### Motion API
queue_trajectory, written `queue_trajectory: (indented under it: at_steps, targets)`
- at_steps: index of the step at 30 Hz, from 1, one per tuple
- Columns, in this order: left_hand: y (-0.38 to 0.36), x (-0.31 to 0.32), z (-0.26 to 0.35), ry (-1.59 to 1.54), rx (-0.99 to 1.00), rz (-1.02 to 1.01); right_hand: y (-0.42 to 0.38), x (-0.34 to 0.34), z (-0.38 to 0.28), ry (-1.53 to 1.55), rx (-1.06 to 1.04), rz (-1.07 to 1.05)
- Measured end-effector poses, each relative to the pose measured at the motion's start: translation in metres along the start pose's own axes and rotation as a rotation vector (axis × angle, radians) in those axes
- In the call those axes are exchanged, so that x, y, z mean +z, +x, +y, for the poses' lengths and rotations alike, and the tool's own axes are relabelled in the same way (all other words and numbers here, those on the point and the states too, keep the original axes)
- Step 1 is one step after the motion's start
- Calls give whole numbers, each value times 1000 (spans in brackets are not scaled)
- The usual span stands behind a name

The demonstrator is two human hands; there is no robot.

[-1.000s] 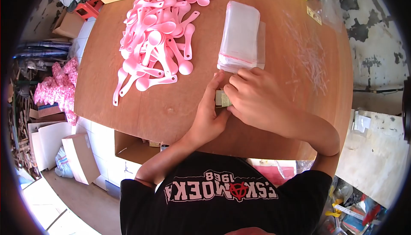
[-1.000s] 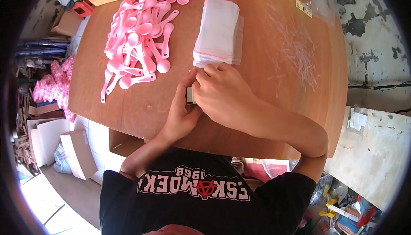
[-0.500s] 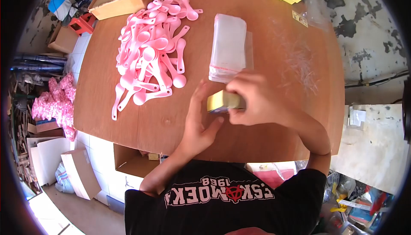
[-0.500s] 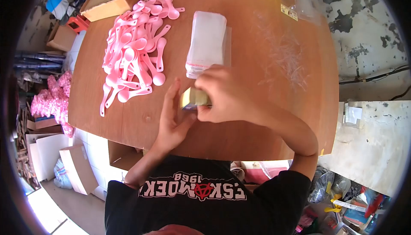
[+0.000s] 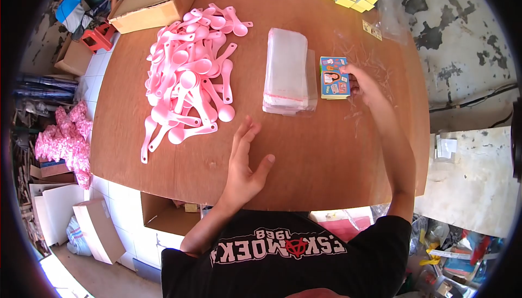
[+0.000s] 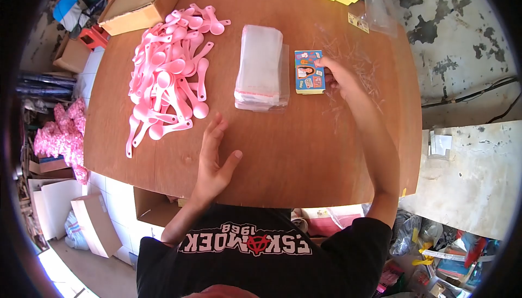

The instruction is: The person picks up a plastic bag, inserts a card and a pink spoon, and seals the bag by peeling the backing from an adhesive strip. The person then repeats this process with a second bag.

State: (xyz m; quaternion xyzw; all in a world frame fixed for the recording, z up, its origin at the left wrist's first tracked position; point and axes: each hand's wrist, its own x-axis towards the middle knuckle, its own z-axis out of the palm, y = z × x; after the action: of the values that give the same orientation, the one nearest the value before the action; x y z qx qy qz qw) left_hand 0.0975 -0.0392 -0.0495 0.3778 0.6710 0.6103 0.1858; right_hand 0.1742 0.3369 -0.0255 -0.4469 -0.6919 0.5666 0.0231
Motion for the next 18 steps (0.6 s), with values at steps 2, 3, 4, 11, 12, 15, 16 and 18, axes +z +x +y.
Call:
queue_trajectory:
  at_steps: [2,3,4,11,12,15,16,18]
  targets:
    - [1,-2,0,39,16,17,8,5,-3,26,28,20]
    - [0,-1,0,18,3,17,12,7,-5,42,59,-2]
    - [0,-1,1,-4,-10,16,15,8,-6,58,90,-24]
    - [0,-4,2,23,-20,-24,7,12,-23,-103,66,2]
    - [1,-4,3,22,-17,-24,4,13,-22,-233,-100,109]
    - [1,-2,4,20,-2,-4,5,12,-13,-333,-416,287]
    - [1,-2,4,17,10,22,6,14,-13,-303,-571,353]
    - [0,-4,7,24,36,-8,-31,31,-17,-136,-522,265]
